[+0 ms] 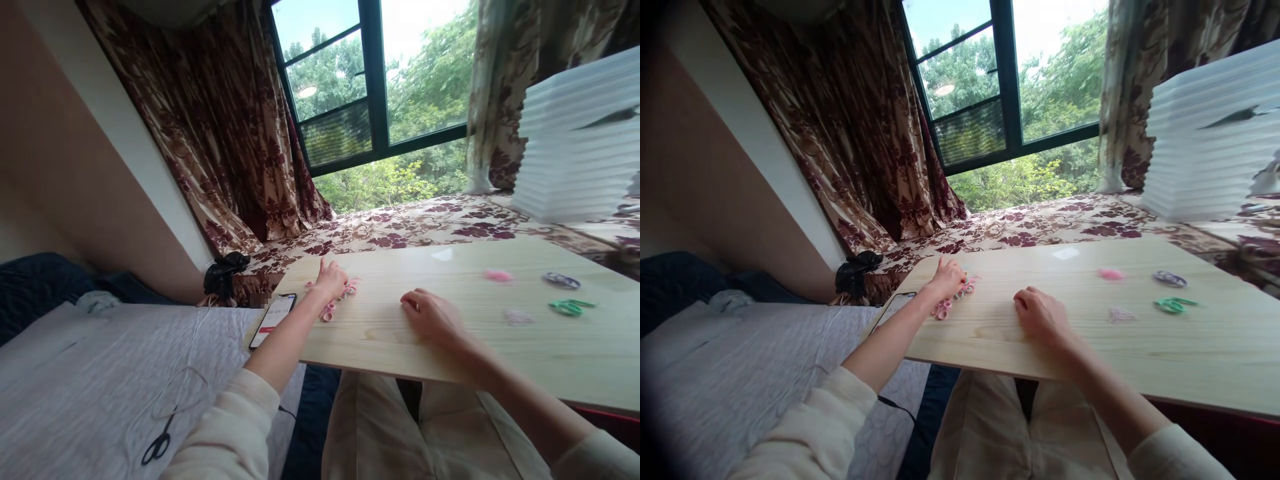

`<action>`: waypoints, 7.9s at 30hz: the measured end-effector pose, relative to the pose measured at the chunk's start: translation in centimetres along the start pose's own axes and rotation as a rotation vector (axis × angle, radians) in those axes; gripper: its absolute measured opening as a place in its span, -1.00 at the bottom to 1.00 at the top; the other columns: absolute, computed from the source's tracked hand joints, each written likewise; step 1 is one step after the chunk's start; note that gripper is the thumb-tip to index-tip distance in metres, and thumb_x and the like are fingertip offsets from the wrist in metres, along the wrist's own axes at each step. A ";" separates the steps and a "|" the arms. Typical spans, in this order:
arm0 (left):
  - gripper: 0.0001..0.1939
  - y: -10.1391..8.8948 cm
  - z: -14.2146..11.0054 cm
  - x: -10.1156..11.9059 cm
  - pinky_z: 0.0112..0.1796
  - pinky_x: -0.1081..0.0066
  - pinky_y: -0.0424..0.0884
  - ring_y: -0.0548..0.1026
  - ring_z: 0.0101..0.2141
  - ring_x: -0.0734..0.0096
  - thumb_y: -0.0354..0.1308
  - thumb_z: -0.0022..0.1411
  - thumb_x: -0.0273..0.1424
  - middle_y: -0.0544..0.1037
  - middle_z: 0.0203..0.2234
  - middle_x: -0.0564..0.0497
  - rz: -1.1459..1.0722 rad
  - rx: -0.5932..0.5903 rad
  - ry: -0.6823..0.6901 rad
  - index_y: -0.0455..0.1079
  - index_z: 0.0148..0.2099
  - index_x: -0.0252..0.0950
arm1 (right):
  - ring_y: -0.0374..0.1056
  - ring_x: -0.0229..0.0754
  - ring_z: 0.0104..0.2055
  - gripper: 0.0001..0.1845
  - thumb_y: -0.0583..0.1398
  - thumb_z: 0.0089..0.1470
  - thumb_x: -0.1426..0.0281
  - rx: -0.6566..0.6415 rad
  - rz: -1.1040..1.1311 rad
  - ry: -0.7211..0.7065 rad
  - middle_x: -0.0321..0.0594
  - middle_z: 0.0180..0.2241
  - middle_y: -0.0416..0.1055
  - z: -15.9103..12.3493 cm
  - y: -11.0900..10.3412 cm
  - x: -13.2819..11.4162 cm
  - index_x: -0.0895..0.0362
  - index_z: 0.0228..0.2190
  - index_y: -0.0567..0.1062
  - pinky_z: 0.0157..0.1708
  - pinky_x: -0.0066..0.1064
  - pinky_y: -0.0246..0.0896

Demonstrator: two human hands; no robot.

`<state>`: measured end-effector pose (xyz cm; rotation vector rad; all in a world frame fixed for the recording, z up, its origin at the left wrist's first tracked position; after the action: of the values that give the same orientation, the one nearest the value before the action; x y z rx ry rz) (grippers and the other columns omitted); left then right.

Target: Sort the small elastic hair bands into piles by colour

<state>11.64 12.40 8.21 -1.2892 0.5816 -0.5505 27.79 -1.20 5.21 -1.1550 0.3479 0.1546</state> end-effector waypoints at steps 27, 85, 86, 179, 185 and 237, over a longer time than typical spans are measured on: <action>-0.79 2.6 -1.7 8.5 -0.26 0.43 0.42 0.51 -0.40 0.43 0.05 0.19 -0.43 0.60 -0.48 -0.01 -1.099 0.148 -0.060 0.51 -0.36 -0.36 | 0.42 -0.19 -0.40 -0.73 0.12 0.09 0.27 0.119 0.452 -0.052 -0.21 -0.42 0.55 0.7 0.3 1.3 0.08 -0.43 0.59 -0.37 -0.39 0.26; -0.86 3.0 -3.7 6.7 0.07 0.14 0.29 0.49 -0.15 0.22 0.19 0.11 -0.45 0.63 -0.41 -0.03 -0.827 0.481 -0.218 0.54 -0.46 -0.23 | 0.42 -0.14 -0.44 -0.81 0.18 0.00 0.30 0.302 -0.080 0.190 -0.16 -0.33 0.57 -5.2 -15.1 17.8 0.03 -0.37 0.60 -0.37 -0.32 0.28; -0.86 3.0 -3.7 6.7 0.07 0.15 0.30 0.50 -0.15 0.23 0.18 0.12 -0.44 0.63 -0.40 -0.03 -0.823 0.476 -0.219 0.54 -0.45 -0.23 | 0.42 -0.14 -0.44 -0.80 0.18 0.01 0.30 0.291 -0.033 0.157 -0.15 -0.33 0.58 -4.7 -14.3 16.4 0.04 -0.36 0.61 -0.36 -0.32 0.29; -0.75 2.0 -4.2 8.6 -0.03 0.20 0.28 0.49 -0.27 0.29 0.08 0.27 -0.39 0.63 -0.41 0.00 -0.590 0.546 -0.021 0.57 -0.37 -0.17 | 0.49 0.06 -0.25 -0.75 0.17 0.01 0.39 0.142 -0.159 0.477 0.02 -0.35 0.58 2.2 -11.7 19.3 0.14 -0.38 0.67 -0.35 -0.27 0.27; -0.78 1.5 -4.4 8.7 -0.04 0.20 0.28 0.48 -0.27 0.28 0.12 0.26 -0.41 0.62 -0.43 0.00 -0.615 0.537 -0.036 0.57 -0.38 -0.18 | 0.49 -0.05 -0.22 -0.71 0.17 0.06 0.30 0.214 0.074 0.256 -0.10 -0.27 0.59 0.8 -9.8 13.9 0.12 -0.28 0.65 -0.23 -0.29 0.33; -0.76 0.0 -4.8 10.3 0.00 0.24 0.33 0.48 -0.24 0.32 0.09 0.20 -0.43 0.58 -0.48 0.05 -0.829 0.368 0.105 0.49 -0.48 -0.18 | 0.41 -0.20 -0.33 -0.79 0.14 0.08 0.40 0.066 0.502 -0.049 -0.20 -0.39 0.46 -1.2 -0.6 1.4 0.12 -0.51 0.54 -0.27 -0.37 0.27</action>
<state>16.00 2.05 6.41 -1.1132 -0.0109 -1.3467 29.10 -2.63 4.82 -0.9791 0.5914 0.6053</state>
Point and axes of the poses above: each hand's wrist, its own z-axis towards the middle knuckle, its own y-axis out of the palm, x = y × z, the point moved 8 cm from there along z, towards the middle knuckle
